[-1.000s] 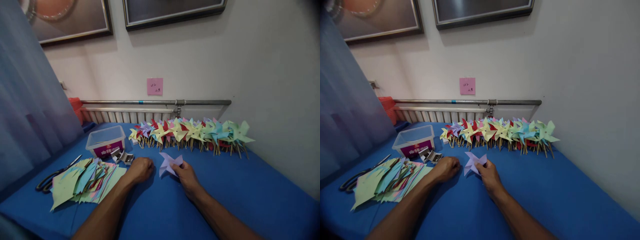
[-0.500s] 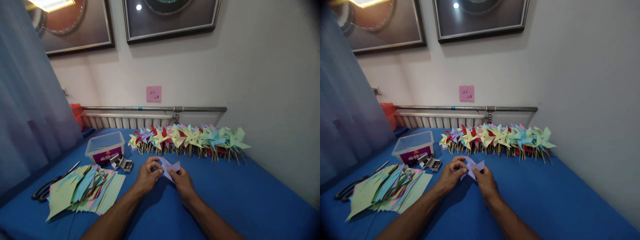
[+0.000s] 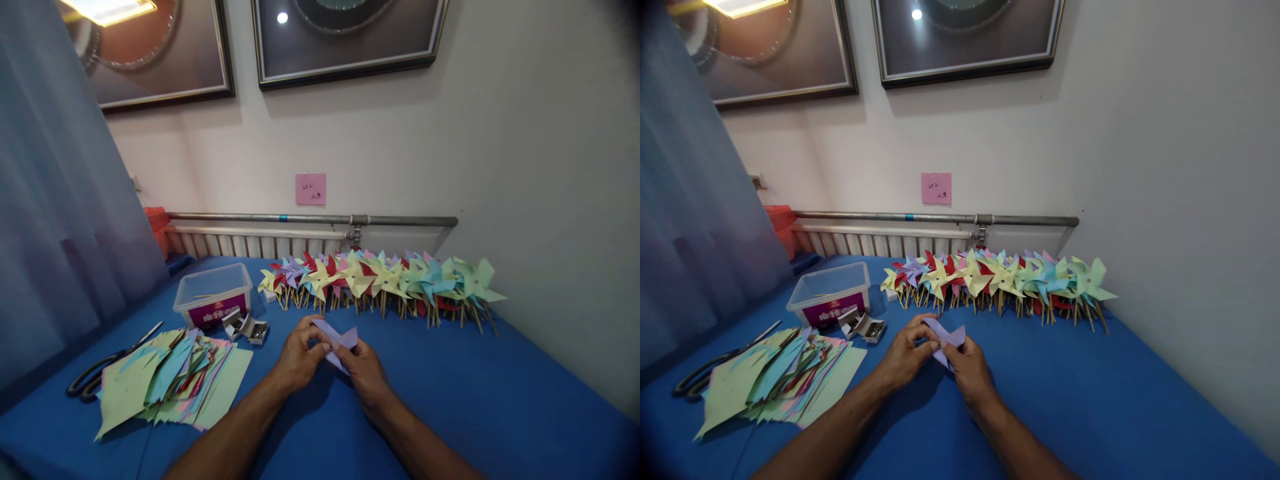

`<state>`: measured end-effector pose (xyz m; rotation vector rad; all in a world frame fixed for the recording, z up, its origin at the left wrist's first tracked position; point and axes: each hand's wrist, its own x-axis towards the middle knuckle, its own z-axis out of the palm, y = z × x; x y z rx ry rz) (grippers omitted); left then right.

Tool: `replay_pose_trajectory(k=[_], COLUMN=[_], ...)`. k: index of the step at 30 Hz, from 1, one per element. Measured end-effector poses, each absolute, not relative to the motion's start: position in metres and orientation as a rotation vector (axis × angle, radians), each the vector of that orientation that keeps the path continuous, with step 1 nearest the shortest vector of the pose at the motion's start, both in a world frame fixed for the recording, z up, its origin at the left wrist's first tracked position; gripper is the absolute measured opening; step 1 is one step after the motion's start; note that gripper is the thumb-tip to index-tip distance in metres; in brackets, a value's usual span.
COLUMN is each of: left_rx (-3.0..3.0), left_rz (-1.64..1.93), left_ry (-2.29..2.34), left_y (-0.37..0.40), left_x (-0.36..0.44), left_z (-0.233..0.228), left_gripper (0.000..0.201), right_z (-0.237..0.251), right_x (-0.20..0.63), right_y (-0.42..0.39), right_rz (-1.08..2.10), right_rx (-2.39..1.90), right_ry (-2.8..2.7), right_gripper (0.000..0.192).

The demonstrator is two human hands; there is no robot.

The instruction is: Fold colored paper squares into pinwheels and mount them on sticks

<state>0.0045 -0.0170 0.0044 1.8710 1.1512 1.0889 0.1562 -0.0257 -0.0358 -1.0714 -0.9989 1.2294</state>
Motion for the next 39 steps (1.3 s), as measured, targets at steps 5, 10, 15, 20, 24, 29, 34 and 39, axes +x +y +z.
replay_pose_trajectory(k=[5, 10, 15, 20, 24, 29, 34, 39], left_rx=[1.856, 1.772, 1.573, 1.539, 1.536, 1.534, 1.561, 1.568], left_rz=[1.158, 1.152, 1.079, 1.107, 1.147, 1.17, 1.156, 1.153], left_ry=[1.099, 1.147, 1.22, 1.208, 1.17, 1.165, 1.186, 1.203], left_y=[-0.013, -0.013, -0.015, -0.015, -0.013, -0.013, -0.014, -0.015], left_x=[0.005, 0.007, 0.01, 0.01, 0.011, 0.012, 0.011, 0.01], left_z=[-0.002, -0.005, -0.004, -0.005, -0.011, -0.013, -0.008, -0.008], left_gripper=[0.01, 0.008, 0.004, 0.003, 0.003, 0.005, 0.004, 0.003], right_z=[-0.037, -0.043, -0.038, -0.027, -0.025, -0.026, -0.026, -0.028], right_x=[0.157, 0.157, 0.156, 0.153, 0.153, 0.154, 0.155, 0.156], right_y=[-0.023, -0.019, -0.022, -0.03, -0.03, -0.029, -0.029, -0.029], right_rz=[1.246, 1.248, 1.289, 1.311, 1.275, 1.221, 1.215, 1.275], right_rx=[-1.066, -1.043, -1.018, -1.019, -1.045, -1.086, -1.079, -1.032], right_ry=[-1.011, -1.01, -1.019, -1.028, -1.033, -1.053, -1.065, -1.058], right_gripper=[0.04, 0.039, 0.041, 0.037, 0.037, 0.035, 0.035, 0.039])
